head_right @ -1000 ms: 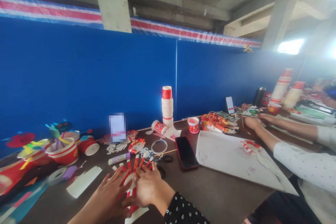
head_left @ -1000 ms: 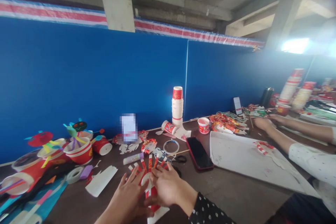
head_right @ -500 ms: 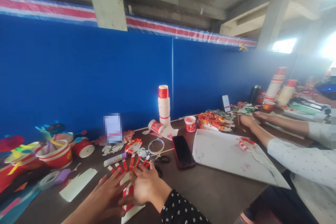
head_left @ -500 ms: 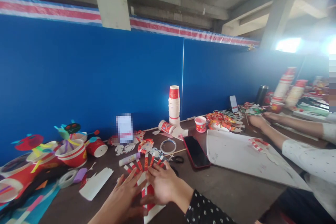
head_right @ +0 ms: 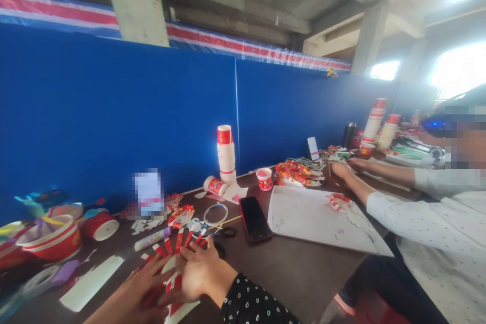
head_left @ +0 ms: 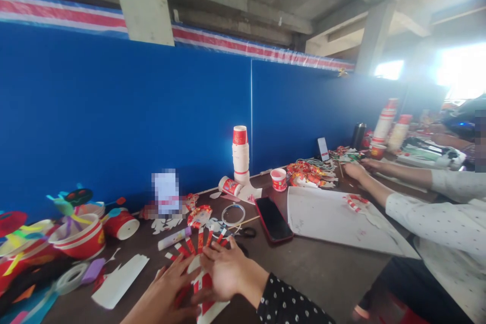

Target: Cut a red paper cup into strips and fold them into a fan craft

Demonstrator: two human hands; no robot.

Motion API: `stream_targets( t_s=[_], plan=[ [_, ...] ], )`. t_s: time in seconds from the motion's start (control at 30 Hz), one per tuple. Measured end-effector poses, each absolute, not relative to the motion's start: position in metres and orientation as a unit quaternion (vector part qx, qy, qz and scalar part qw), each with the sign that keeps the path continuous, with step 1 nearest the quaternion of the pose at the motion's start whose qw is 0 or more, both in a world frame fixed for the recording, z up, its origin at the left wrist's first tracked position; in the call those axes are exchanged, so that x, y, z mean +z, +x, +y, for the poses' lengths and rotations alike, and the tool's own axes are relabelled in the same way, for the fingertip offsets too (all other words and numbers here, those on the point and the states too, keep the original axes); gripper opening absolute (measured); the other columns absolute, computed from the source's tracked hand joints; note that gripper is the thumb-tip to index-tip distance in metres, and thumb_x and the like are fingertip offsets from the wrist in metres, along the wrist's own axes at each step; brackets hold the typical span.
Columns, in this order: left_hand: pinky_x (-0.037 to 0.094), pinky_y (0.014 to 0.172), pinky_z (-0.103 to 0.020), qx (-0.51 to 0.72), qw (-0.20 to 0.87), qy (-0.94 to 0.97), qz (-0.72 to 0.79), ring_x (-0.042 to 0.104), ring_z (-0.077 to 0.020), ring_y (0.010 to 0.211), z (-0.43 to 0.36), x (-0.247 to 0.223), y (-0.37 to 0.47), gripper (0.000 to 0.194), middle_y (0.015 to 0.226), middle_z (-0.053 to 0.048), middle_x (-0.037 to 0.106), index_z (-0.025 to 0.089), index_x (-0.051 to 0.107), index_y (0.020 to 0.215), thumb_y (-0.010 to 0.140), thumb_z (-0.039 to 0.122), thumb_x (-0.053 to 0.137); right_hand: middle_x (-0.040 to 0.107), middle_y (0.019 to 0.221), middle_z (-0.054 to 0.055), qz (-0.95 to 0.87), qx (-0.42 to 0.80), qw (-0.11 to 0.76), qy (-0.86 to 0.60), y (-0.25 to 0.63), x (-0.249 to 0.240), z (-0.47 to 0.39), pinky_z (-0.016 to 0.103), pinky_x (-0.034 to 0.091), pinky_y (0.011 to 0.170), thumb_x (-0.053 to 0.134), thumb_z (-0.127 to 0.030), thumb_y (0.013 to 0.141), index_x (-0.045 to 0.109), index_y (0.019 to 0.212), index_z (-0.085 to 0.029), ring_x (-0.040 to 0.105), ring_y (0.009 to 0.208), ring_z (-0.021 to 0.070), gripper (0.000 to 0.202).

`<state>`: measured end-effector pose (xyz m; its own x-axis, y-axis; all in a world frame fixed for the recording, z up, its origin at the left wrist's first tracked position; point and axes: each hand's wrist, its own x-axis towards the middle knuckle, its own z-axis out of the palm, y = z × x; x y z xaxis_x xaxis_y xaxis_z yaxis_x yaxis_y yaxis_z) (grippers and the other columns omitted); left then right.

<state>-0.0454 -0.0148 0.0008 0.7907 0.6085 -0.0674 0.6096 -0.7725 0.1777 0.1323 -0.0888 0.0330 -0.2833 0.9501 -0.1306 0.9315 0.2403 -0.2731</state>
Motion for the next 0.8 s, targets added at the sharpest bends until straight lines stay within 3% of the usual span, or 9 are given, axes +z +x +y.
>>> stream_targets(
  t_s=[0.17, 0.27, 0.43, 0.63, 0.8],
  plan=[
    [0.04, 0.097, -0.034, 0.096, 0.157, 0.929, 0.322, 0.051, -0.0245, 0.114, -0.007, 0.002, -0.044, 0.047, 0.123, -0.003, 0.058, 0.027, 0.058, 0.12, 0.074, 0.025, 0.047, 0.034, 0.143, 0.014, -0.79, 0.129, 0.048, -0.598, 0.132, 0.029, -0.088, 0.064, 0.014, 0.104, 0.048, -0.059, 0.078, 0.035, 0.136, -0.017, 0.028, 0.132, 0.0306, 0.072],
    [0.042, 0.09, -0.034, 0.128, 0.118, 0.908, 0.381, 0.057, -0.0233, 0.103, -0.009, 0.006, -0.031, 0.038, 0.106, -0.007, 0.066, 0.022, 0.065, 0.107, 0.083, 0.028, 0.037, 0.035, 0.143, 0.014, -0.791, 0.119, 0.053, -0.598, 0.131, 0.029, -0.088, 0.063, 0.014, 0.105, 0.047, -0.06, 0.078, 0.036, 0.135, -0.017, 0.029, 0.132, 0.03, 0.072],
    [0.036, 0.086, -0.046, 0.122, 0.03, 0.885, 0.447, 0.051, -0.0298, 0.106, -0.013, 0.01, -0.016, 0.029, 0.096, -0.005, 0.067, 0.027, 0.071, 0.084, 0.082, 0.031, 0.042, 0.035, 0.143, 0.014, -0.792, 0.127, 0.027, -0.597, 0.13, 0.033, -0.089, 0.06, 0.012, 0.107, 0.044, -0.06, 0.08, 0.034, 0.136, -0.013, 0.026, 0.133, 0.0289, 0.074],
    [0.038, 0.078, -0.041, 0.096, 0.078, 0.865, 0.486, 0.055, -0.0284, 0.097, -0.011, 0.016, -0.013, 0.03, 0.089, -0.007, 0.068, 0.024, 0.069, 0.084, 0.083, 0.031, 0.04, 0.035, 0.143, 0.014, -0.792, 0.121, 0.022, -0.598, 0.13, 0.032, -0.087, 0.06, 0.011, 0.107, 0.044, -0.059, 0.08, 0.033, 0.137, -0.011, 0.026, 0.132, 0.0294, 0.075],
    [0.036, 0.078, -0.037, 0.102, 0.042, 0.88, 0.462, 0.055, -0.0254, 0.094, -0.01, 0.013, -0.006, 0.027, 0.086, -0.006, 0.067, 0.021, 0.067, 0.079, 0.083, 0.024, 0.04, 0.034, 0.144, 0.012, -0.79, 0.132, 0.032, -0.598, 0.13, 0.034, -0.088, 0.06, 0.013, 0.107, 0.045, -0.057, 0.08, 0.033, 0.137, -0.017, 0.026, 0.133, 0.0292, 0.071]
  ],
)
